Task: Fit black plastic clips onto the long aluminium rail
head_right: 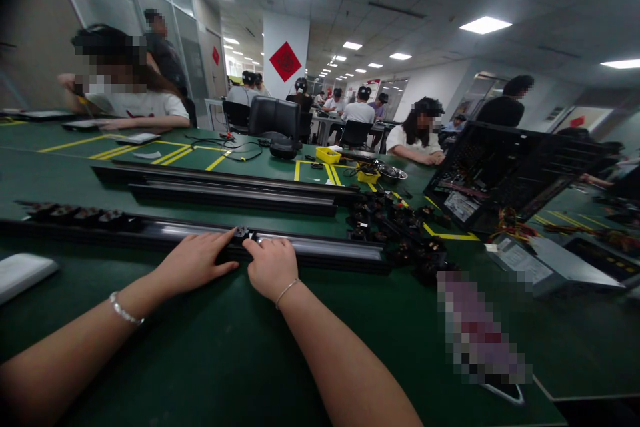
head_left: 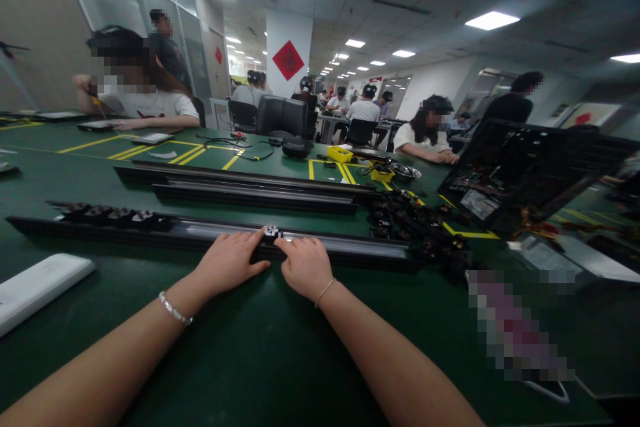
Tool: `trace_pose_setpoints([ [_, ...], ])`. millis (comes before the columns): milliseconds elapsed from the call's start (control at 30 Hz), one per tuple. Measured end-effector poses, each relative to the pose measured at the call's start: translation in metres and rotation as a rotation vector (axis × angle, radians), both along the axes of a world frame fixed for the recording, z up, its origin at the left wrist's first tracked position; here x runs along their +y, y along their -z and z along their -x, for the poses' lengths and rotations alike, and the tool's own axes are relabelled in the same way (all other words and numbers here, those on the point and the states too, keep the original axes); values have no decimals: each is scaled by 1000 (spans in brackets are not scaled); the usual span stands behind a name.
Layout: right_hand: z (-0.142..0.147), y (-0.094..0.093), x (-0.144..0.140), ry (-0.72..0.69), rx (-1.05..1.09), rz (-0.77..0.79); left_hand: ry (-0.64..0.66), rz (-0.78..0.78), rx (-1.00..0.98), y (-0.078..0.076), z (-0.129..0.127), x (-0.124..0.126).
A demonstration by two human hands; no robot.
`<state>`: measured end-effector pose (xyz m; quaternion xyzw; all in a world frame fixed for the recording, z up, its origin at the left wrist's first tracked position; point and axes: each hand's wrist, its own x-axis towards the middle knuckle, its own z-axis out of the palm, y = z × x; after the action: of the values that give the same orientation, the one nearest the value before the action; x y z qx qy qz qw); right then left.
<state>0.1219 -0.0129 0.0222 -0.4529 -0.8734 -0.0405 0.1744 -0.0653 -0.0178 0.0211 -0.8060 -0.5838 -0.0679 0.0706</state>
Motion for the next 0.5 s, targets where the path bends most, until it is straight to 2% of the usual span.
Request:
trace_pose_setpoints([
  [500, -6, -4, 1, -4, -28, 64, 11, -20, 8, 3, 1, 1],
])
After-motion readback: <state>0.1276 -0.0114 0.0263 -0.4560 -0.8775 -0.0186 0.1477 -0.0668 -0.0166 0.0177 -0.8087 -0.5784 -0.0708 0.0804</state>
